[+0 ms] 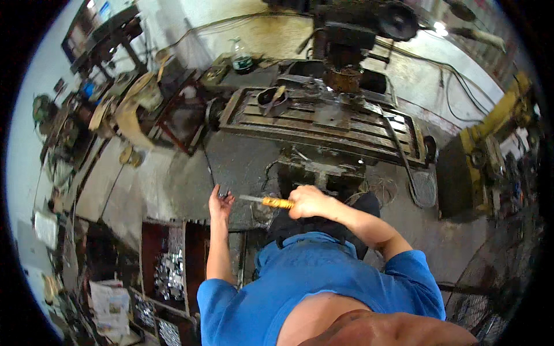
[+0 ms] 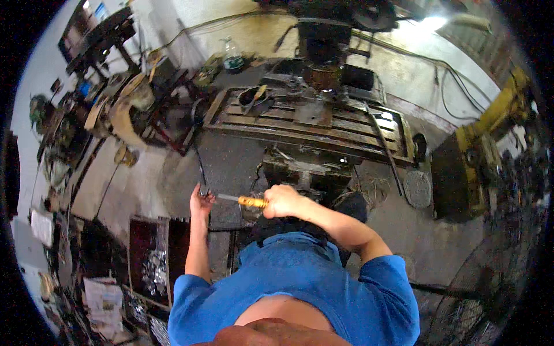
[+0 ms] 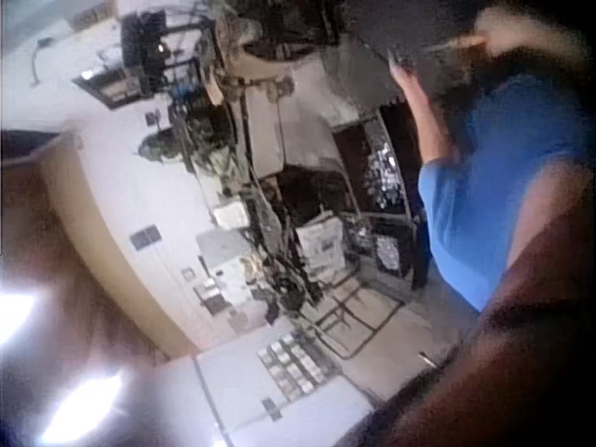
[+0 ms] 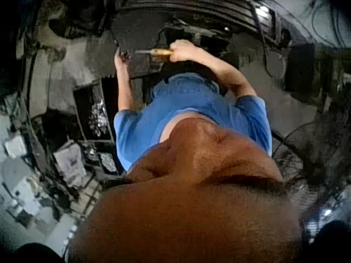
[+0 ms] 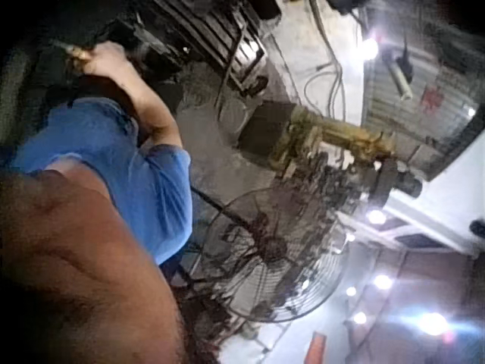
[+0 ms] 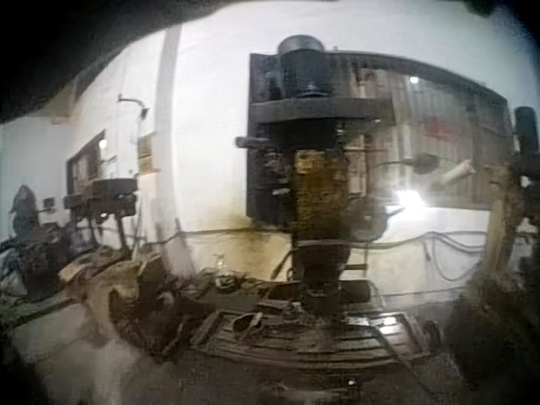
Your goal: The person clears metal chips from the work surface of a milling machine using a brush and a pneumatic air nozzle, then picks up small metal components and places them into a storage bin.
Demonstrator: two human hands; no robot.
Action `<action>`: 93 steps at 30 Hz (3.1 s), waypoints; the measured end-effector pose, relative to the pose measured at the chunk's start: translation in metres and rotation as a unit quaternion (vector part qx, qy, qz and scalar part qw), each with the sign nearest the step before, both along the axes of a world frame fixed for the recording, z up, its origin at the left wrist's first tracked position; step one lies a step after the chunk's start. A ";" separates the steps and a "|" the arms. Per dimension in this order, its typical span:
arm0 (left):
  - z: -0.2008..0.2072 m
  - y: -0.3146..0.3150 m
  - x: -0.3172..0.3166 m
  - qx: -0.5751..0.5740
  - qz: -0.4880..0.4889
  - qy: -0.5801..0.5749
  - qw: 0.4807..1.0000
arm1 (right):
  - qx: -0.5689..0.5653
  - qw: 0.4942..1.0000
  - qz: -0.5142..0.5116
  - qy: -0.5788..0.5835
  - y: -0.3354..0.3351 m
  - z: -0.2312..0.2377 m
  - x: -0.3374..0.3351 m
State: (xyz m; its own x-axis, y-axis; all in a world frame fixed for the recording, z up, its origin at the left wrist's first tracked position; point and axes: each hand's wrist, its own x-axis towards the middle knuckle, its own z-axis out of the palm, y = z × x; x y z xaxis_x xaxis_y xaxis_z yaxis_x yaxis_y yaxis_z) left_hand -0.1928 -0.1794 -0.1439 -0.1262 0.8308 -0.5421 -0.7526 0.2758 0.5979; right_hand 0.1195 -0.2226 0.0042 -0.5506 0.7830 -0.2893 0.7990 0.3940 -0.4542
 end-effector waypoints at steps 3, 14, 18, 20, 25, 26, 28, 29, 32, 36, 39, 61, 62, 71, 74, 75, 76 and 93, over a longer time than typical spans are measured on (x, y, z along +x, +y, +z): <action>0.022 -0.003 0.018 -0.031 0.050 0.041 0.997 | 0.081 0.979 -0.171 -0.072 0.014 0.024 0.063; 0.020 0.006 0.004 0.009 -0.022 0.103 0.994 | 0.112 0.874 -0.471 -0.044 0.130 0.022 0.164; 0.030 -0.004 -0.004 -0.011 0.002 0.096 0.995 | 0.102 0.888 -0.448 -0.027 0.114 0.016 0.171; 0.044 -0.012 0.013 -0.010 0.015 0.082 0.996 | 0.056 0.920 -0.388 -0.004 0.082 0.022 0.165; 0.019 0.021 0.044 0.033 -0.088 0.103 0.990 | 0.037 0.990 -0.137 -0.020 0.000 0.044 0.115; 0.044 0.032 0.084 0.020 -0.125 0.108 0.986 | 0.058 0.991 -0.120 -0.004 -0.007 0.034 0.115; 0.068 0.046 0.134 0.060 -0.171 0.125 0.975 | 0.066 0.992 -0.107 -0.019 -0.022 0.034 0.107; 0.072 0.053 0.153 0.094 -0.197 0.095 0.971 | 0.053 0.992 -0.108 -0.032 -0.025 0.034 0.105; 0.106 0.069 0.204 0.146 -0.219 0.167 0.950 | 0.088 0.983 -0.160 -0.002 -0.026 0.036 0.130; 0.128 0.115 0.249 0.165 -0.263 0.265 0.913 | 0.071 0.964 -0.256 0.018 -0.022 0.067 0.171; 0.144 0.149 0.282 0.235 -0.316 0.418 0.819 | 0.131 0.895 -0.311 0.291 0.002 0.054 0.216; 0.125 0.227 0.358 0.431 -0.289 0.770 0.371 | 0.111 0.843 -0.491 0.190 0.026 -0.074 0.238; 0.124 0.230 0.363 0.427 -0.289 0.773 0.370 | 0.120 0.845 -0.482 0.198 0.022 -0.076 0.238; 0.114 0.239 0.378 0.393 -0.225 0.779 0.433 | 0.188 0.871 -0.392 0.230 -0.009 0.007 0.263; 0.114 0.241 0.374 0.345 -0.231 0.767 0.489 | 0.295 0.822 -0.432 0.224 0.009 0.092 0.285; 0.116 0.245 0.374 0.345 -0.235 0.757 0.503 | 0.365 0.800 -0.391 0.273 0.018 0.121 0.307; 0.112 0.252 0.374 0.330 -0.257 0.757 0.503 | 0.494 0.750 -0.372 0.235 0.036 0.152 0.326; 0.105 0.262 0.376 0.305 -0.269 0.739 0.537 | 0.640 0.592 -0.134 0.471 0.017 0.200 0.307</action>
State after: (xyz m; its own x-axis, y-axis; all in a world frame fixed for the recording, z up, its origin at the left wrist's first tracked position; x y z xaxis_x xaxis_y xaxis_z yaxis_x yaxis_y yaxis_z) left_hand 0.1835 0.0828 -0.0392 0.3024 0.9290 0.2133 0.7590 -0.3701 0.5357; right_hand 0.4266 -0.2056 0.2046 0.1988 0.1241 0.9722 0.5400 0.8139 -0.2143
